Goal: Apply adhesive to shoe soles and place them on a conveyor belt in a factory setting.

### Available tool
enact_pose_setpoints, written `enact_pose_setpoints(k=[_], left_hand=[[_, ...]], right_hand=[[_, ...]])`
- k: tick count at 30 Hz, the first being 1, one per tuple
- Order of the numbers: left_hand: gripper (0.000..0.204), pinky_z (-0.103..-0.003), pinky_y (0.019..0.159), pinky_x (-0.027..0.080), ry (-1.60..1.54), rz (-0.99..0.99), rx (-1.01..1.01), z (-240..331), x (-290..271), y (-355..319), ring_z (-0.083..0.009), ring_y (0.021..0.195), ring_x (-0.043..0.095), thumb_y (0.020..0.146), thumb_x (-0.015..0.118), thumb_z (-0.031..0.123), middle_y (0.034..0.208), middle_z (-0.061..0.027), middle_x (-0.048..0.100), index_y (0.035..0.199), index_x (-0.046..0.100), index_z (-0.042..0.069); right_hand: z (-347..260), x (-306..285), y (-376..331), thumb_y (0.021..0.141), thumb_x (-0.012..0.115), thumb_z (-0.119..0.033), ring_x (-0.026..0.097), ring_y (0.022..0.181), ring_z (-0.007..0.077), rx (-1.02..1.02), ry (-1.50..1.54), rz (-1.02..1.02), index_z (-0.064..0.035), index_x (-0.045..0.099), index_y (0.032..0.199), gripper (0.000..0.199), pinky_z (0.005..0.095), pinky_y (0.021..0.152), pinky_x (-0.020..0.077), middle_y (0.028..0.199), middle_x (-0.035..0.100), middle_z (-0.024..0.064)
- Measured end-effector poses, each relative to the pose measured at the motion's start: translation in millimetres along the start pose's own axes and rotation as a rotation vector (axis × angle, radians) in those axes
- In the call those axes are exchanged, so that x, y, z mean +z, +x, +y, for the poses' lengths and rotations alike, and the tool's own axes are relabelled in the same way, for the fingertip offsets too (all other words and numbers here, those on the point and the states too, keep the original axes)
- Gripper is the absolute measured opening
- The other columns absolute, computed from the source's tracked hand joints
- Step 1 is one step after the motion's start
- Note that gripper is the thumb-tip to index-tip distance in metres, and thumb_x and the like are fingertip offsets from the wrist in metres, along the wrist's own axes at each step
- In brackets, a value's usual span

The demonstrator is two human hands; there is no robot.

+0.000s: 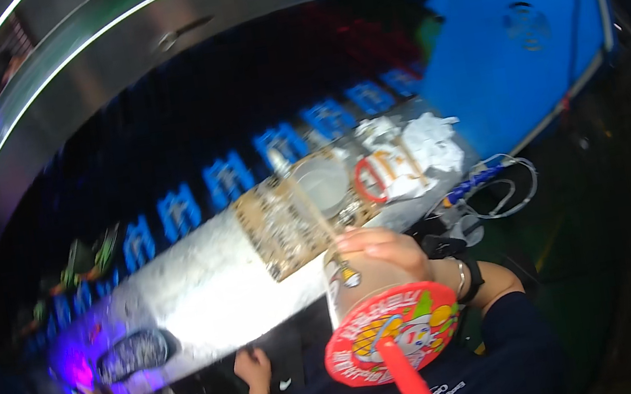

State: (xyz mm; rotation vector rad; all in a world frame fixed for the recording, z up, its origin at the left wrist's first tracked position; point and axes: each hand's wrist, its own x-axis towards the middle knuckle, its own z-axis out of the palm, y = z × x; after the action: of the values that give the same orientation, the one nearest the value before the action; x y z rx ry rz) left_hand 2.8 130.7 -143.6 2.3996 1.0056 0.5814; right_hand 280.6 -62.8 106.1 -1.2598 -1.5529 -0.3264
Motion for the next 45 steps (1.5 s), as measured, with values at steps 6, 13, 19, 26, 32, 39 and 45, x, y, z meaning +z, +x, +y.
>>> enact_pose_setpoints(k=[6, 13, 19, 26, 32, 39, 45], left_hand=[[0.021, -0.041, 0.047, 0.037, -0.016, 0.038, -0.084, 11.7, -9.7, -1.5, -0.0335, 0.050, 0.047, 0.071, 0.053, 0.013, 0.053, -0.0142, 0.045, 0.056, 0.042, 0.003], [0.020, -0.041, 0.048, 0.037, 0.011, 0.016, -0.064, -6.0, -6.1, -13.5, -0.0329, 0.051, 0.047, 0.070, 0.054, 0.013, 0.055, -0.0140, 0.046, 0.056, 0.044, 0.003], [0.020, -0.041, 0.048, 0.037, -0.016, 0.130, -0.019, -4.5, 0.4, -12.3, -0.0328, 0.050, 0.048, 0.070, 0.054, 0.012, 0.055, -0.0143, 0.046, 0.056, 0.044, 0.002], [0.019, -0.042, 0.048, 0.037, 0.037, 0.038, 0.021, 0.4, -10.4, -6.6, -0.0329, 0.051, 0.047, 0.070, 0.054, 0.012, 0.056, -0.0138, 0.046, 0.057, 0.045, 0.003], [0.019, -0.041, 0.047, 0.037, 0.042, 0.016, 0.006, 4.5, -12.0, -5.9, -0.0331, 0.051, 0.047, 0.071, 0.054, 0.012, 0.055, -0.0138, 0.047, 0.057, 0.044, 0.003], [0.022, -0.042, 0.047, 0.037, 0.064, 0.040, 0.022, -2.6, -8.6, -10.8, -0.0334, 0.050, 0.047, 0.070, 0.054, 0.013, 0.055, -0.0144, 0.046, 0.054, 0.043, 0.003], [0.022, -0.041, 0.047, 0.037, 0.045, 0.042, 0.022, 4.8, -12.5, -7.4, -0.0333, 0.049, 0.047, 0.070, 0.054, 0.012, 0.054, -0.0143, 0.045, 0.054, 0.042, 0.003]], right_hand=[[7.2, 31.5, -0.8, 0.067, 0.069, -0.013, 0.055, 0.090, 0.0382, -0.015, 0.122, -0.053, 0.0042, 0.031, 0.111, 0.061, 0.0469, 0.079, 0.0457, 0.101, 0.050, 0.0288], [0.9, 44.8, -1.6, 0.068, 0.067, -0.012, 0.054, 0.094, 0.0388, -0.028, 0.197, -0.074, 0.0034, 0.032, 0.111, 0.058, 0.0482, 0.081, 0.0444, 0.103, 0.049, 0.0289], [0.0, 50.8, 1.5, 0.069, 0.064, -0.009, 0.053, 0.095, 0.0395, 0.005, 0.211, -0.097, 0.0016, 0.032, 0.112, 0.055, 0.0492, 0.083, 0.0427, 0.107, 0.047, 0.0274], [6.2, 50.2, 6.6, 0.070, 0.061, -0.006, 0.053, 0.096, 0.0386, -0.078, 0.159, -0.087, 0.0003, 0.032, 0.110, 0.050, 0.0510, 0.085, 0.0412, 0.108, 0.047, 0.0271], [8.9, 48.6, 4.2, 0.072, 0.064, -0.013, 0.050, 0.098, 0.0431, -0.058, 0.196, -0.106, -0.0035, 0.028, 0.115, 0.056, 0.0576, 0.086, 0.0357, 0.109, 0.045, 0.0284], [6.4, 51.1, 5.8, 0.070, 0.063, -0.007, 0.052, 0.098, 0.0394, -0.062, 0.196, -0.061, -0.0014, 0.031, 0.111, 0.052, 0.0528, 0.088, 0.0372, 0.109, 0.046, 0.0273], [7.3, 50.6, 4.6, 0.071, 0.064, -0.010, 0.051, 0.098, 0.0410, -0.049, 0.189, -0.069, -0.0027, 0.030, 0.112, 0.054, 0.0559, 0.088, 0.0357, 0.109, 0.045, 0.0277]])
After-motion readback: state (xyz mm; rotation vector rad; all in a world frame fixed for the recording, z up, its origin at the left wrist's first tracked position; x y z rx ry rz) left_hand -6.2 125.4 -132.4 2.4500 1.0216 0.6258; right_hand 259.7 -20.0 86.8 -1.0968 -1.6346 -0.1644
